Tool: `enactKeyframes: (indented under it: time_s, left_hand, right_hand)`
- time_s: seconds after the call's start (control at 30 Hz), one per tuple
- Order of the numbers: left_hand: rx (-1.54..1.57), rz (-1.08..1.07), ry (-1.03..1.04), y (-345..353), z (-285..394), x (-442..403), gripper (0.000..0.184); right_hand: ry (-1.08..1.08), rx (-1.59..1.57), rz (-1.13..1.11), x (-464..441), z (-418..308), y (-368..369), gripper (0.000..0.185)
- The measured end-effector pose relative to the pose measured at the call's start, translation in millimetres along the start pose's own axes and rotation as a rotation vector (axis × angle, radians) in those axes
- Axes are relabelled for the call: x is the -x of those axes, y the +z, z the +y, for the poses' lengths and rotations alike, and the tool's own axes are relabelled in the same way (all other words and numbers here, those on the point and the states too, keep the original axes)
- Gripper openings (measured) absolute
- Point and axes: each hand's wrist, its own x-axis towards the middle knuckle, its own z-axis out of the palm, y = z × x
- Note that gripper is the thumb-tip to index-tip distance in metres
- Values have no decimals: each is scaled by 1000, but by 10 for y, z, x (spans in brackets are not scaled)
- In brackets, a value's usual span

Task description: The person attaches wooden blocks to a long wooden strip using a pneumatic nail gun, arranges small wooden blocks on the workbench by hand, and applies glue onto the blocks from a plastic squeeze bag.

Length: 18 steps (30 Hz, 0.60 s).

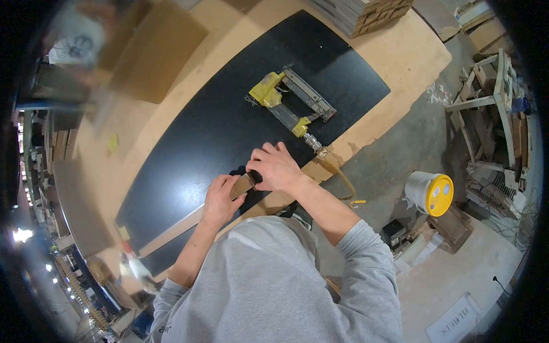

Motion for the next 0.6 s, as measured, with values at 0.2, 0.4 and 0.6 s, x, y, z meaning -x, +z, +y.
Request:
enactKeyframes:
  time_s: [0.2, 0.4, 0.6]
  left_hand:
    - [-51, -17, 13, 23, -15, 5, 55]
    - [-66, 27, 73, 15, 6, -28, 52]
    - [-55, -46, 52, 30, -43, -11, 56]
  right_hand:
    - [19, -12, -42, -9, -6, -15, 44]
    - [76, -4, 128, 128, -86, 138, 44]
    - [215, 0, 312, 417, -214, 385, 34]
